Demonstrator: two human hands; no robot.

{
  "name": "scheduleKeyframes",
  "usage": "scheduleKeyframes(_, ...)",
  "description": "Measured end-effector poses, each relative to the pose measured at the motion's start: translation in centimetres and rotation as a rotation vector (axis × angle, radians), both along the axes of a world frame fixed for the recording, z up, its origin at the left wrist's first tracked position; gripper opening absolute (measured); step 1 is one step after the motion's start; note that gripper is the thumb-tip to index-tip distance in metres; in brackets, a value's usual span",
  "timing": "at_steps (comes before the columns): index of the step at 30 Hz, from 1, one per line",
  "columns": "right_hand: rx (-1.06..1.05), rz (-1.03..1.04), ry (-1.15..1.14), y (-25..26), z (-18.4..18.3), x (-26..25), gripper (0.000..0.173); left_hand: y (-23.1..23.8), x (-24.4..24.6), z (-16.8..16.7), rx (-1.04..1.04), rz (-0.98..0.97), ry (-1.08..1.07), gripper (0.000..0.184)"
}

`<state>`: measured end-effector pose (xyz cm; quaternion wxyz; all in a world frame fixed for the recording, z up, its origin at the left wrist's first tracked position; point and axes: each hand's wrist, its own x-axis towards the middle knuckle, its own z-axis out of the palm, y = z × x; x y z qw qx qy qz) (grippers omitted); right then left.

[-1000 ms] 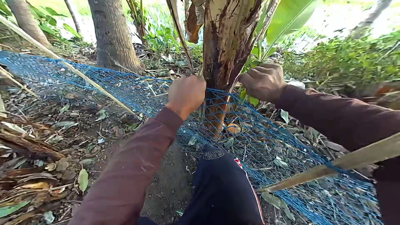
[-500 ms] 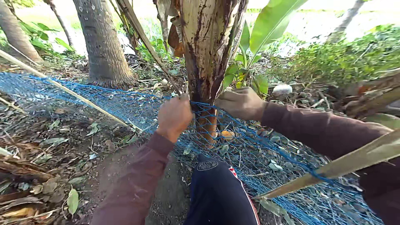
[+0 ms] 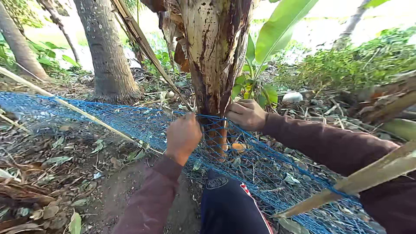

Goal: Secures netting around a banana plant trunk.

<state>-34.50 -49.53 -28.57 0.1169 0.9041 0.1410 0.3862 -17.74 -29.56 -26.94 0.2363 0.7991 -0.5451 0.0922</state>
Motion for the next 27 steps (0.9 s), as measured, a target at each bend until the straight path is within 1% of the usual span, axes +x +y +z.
scheduleKeyframes(3, 0.025, -0.012, -0.044, 0.1, -0.3, 0.0, 0.018, 0.1, -0.1, -0.4, 0.020, 0.001, 0.045, 0.024)
scheduleKeyframes(7, 0.047, -0.028, -0.077, 0.0, -0.5, 0.1, 0.017, -0.1, 0.2, -1.3, -0.019, 0.005, 0.066, 0.023)
scheduleKeyframes(10, 0.035, -0.039, -0.034, -0.4, 0.0, 0.0, 0.019, -0.2, 0.6, -1.1, 0.003, 0.011, 0.108, 0.024)
scheduleKeyframes(12, 0.061, -0.010, 0.027, -0.9, 0.4, 0.0, 0.019, -0.1, 0.5, -0.4, 0.022, 0.031, 0.188, 0.026)
scheduleKeyframes(15, 0.220, 0.019, 0.108, -1.2, 1.3, -0.7, 0.020, -0.1, -0.6, 1.7, 0.014, 0.062, 0.435, 0.030)
scheduleKeyframes(17, 0.352, 0.048, 0.088, -0.6, 2.0, -1.5, 0.021, 0.0, -1.9, 2.4, -0.019, 0.063, 0.582, 0.030)
scheduleKeyframes(19, 0.451, 0.120, 0.071, 0.8, 3.2, -2.1, 0.023, 0.5, -3.6, 2.5, -0.042, 0.033, 0.649, 0.032)
scheduleKeyframes(21, 0.591, 0.142, 0.197, 2.8, 4.2, -2.2, 0.026, 1.5, -5.4, 1.9, -0.053, -0.011, 0.618, 0.033)
scheduleKeyframes(22, 0.683, 0.084, 0.318, 4.0, 4.7, -2.1, 0.028, 2.0, -6.4, 1.5, -0.064, -0.029, 0.583, 0.033)
scheduleKeyframes(24, 0.882, -0.176, 0.604, 5.9, 6.1, -1.5, 0.036, 2.8, -8.3, 0.8, -0.088, -0.049, 0.500, 0.031)
scheduleKeyframes(25, 0.954, -0.306, 0.714, 6.5, 7.0, -0.9, 0.039, 3.2, -9.2, 0.7, -0.088, -0.059, 0.463, 0.030)
scheduleKeyframes(27, 1.071, -0.447, 0.857, 7.2, 8.3, 0.2, 0.038, 3.7, -10.7, 0.8, -0.095, -0.077, 0.366, 0.026)
